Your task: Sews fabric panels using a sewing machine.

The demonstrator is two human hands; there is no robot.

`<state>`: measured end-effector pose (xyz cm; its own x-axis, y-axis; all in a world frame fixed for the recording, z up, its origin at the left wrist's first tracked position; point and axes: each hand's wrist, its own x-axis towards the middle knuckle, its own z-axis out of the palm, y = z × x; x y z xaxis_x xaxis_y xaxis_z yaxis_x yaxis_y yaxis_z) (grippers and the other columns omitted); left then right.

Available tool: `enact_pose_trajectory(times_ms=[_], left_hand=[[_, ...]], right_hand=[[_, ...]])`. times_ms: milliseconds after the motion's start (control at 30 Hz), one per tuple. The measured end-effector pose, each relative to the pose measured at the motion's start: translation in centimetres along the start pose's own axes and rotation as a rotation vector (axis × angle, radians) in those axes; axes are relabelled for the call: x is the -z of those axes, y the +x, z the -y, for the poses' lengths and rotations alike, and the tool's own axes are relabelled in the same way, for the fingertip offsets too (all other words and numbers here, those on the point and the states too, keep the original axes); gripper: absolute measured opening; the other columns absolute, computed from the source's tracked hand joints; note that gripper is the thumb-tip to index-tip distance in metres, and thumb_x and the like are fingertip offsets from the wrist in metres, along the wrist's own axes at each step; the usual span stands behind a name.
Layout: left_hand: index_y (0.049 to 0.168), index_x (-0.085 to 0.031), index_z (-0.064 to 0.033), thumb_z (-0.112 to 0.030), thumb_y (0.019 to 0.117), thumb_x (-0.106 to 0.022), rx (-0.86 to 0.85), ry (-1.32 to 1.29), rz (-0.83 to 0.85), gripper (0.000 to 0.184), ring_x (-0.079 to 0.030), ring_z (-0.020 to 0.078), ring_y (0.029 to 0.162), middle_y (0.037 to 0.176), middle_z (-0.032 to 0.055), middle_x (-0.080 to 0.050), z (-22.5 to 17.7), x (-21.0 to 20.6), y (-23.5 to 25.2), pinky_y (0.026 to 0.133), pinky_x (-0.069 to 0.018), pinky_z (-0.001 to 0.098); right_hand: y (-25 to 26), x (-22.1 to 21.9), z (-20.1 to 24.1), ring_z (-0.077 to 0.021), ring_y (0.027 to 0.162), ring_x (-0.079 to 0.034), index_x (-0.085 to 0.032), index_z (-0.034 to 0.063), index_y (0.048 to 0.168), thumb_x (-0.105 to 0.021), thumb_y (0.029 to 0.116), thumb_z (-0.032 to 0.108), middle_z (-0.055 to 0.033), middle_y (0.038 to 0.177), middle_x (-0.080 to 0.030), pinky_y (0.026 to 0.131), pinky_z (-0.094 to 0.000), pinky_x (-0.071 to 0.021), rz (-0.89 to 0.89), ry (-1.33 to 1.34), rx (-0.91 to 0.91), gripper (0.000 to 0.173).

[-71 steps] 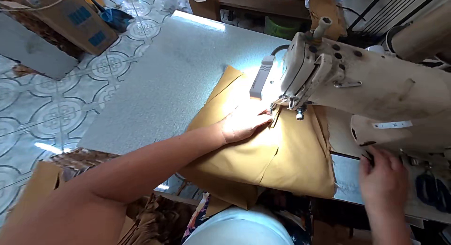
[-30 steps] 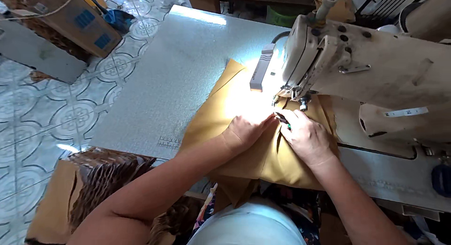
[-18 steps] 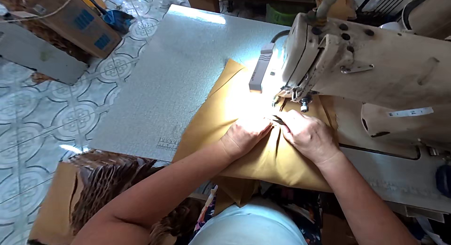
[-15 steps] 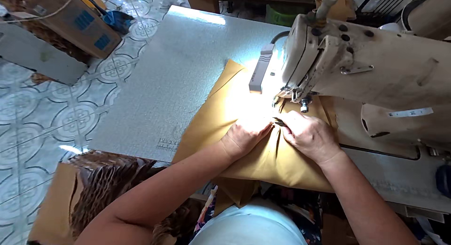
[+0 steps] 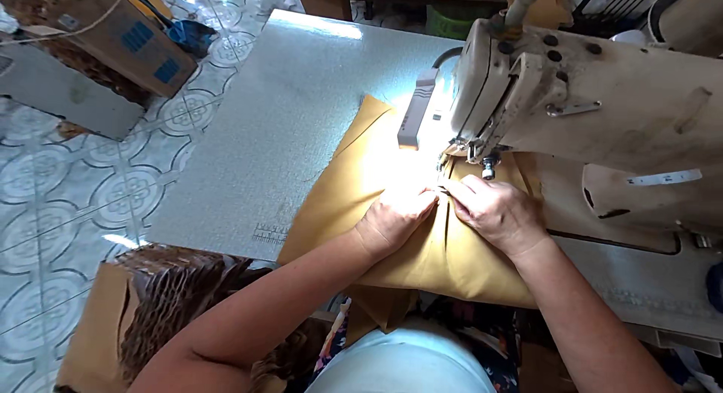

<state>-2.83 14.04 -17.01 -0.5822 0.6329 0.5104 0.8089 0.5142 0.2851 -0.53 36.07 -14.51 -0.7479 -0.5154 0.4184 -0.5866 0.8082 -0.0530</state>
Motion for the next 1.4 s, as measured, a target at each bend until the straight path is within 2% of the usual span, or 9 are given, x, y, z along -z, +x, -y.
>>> enact_pose_trajectory(times_ms=[633,700,800,867,1000,1133,1233,1333,1400], left_hand=[[0.103,-0.077,-0.0061,-0.012,0.1,-0.061,0.009,0.006,0.002,0.017,-0.072,0.0195,0.092,0.102,0.0078,-0.074,0.1,0.1,-0.1,0.082,-0.0587,0.0325],[0.102,-0.076,-0.0053,-0.012,0.0996,-0.06,0.007,0.0,-0.024,0.017,-0.072,0.0211,0.092,0.1,0.0092,-0.074,0.2,0.0,-0.1,0.082,-0.0588,0.034],[0.102,-0.074,-0.0027,-0.008,0.0996,-0.059,0.011,-0.024,-0.059,0.017,-0.072,0.0229,0.105,0.11,0.0116,-0.075,0.3,0.1,0.2,0.093,-0.0573,0.035],[0.103,-0.074,-0.0032,-0.011,0.1,-0.059,0.016,0.006,-0.046,0.017,-0.072,0.0245,0.1,0.104,0.0118,-0.074,0.2,-0.1,0.3,0.09,-0.0576,0.0376],[0.102,-0.076,-0.004,-0.012,0.1002,-0.06,-0.003,0.016,-0.001,0.018,-0.074,0.0238,0.096,0.103,0.0111,-0.075,0.2,-0.1,0.1,0.085,-0.0591,0.0381],[0.101,-0.075,-0.0047,-0.012,0.1009,-0.059,-0.004,0.02,0.031,0.017,-0.072,0.0228,0.095,0.104,0.0101,-0.073,0.0,0.2,0.0,0.083,-0.0589,0.0359],[0.102,-0.076,-0.0051,-0.012,0.1009,-0.06,-0.002,0.017,0.033,0.018,-0.072,0.0226,0.094,0.105,0.01,-0.073,-0.1,0.3,0.0,0.083,-0.0591,0.0352],[0.102,-0.077,-0.0057,-0.012,0.1003,-0.061,-0.002,0.029,0.028,0.017,-0.072,0.0224,0.093,0.104,0.0099,-0.074,-0.1,0.3,-0.1,0.082,-0.0593,0.0351],[0.096,-0.075,-0.0048,-0.011,0.0985,-0.062,-0.011,0.054,0.009,0.015,-0.071,0.0245,0.087,0.096,0.0115,-0.071,-0.2,0.3,-0.2,0.077,-0.0588,0.0376]], right_hand=[[0.0,-0.1,0.3,-0.0256,0.056,-0.062,-0.076,0.0064,0.112,-0.059,0.0982,0.01,-0.0114,0.082,-0.067,0.05,-0.0388,-0.05,-0.009,0.011,0.022,0.022],[-0.9,0.5,0.5,-0.0266,0.061,-0.065,-0.074,0.0058,0.112,-0.058,0.0988,0.012,-0.0116,0.088,-0.069,0.053,-0.0406,-0.054,-0.007,0.015,-0.079,0.022],[-3.8,2.1,0.3,-0.0315,0.071,-0.071,-0.072,0.0078,0.123,-0.059,0.0985,0.017,-0.0143,0.101,-0.073,0.055,-0.0477,-0.0561,-0.031,-0.043,-0.337,0.029],[-6.8,3.5,-0.6,-0.0381,0.085,-0.072,-0.068,0.0065,0.129,-0.059,0.0998,0.02,-0.0189,0.108,-0.072,0.062,-0.0551,-0.0576,-0.043,-0.118,-0.517,0.033],[-13.1,5.6,-3.3,-0.053,0.102,-0.065,-0.065,0.0031,0.134,-0.056,0.1015,0.022,-0.0303,0.123,-0.063,0.075,-0.068,-0.0529,-0.016,-0.192,-0.803,0.039],[-14.0,6.1,-3.7,-0.0595,0.116,-0.056,-0.064,0.0006,0.136,-0.053,0.1041,0.028,-0.034,0.127,-0.06,0.089,-0.0754,-0.043,0.017,-0.212,-0.836,0.043],[-9.2,5.6,-0.6,-0.0515,0.117,-0.061,-0.066,-0.0019,0.129,-0.052,0.1045,0.018,-0.03,0.124,-0.064,0.094,-0.0671,-0.0493,-0.023,-0.099,-0.732,0.035],[-3.3,2.8,3.1,-0.0298,0.113,-0.068,-0.073,0.0087,0.124,-0.054,0.0996,0.011,-0.0116,0.123,-0.071,0.093,-0.0477,-0.0567,-0.085,0.048,-0.427,0.031],[-0.3,0.4,4.3,-0.026,0.111,-0.068,-0.074,0.013,0.124,-0.058,0.0966,0.006,-0.0078,0.123,-0.072,0.089,-0.0417,-0.0577,-0.105,0.18,-0.255,0.032]])
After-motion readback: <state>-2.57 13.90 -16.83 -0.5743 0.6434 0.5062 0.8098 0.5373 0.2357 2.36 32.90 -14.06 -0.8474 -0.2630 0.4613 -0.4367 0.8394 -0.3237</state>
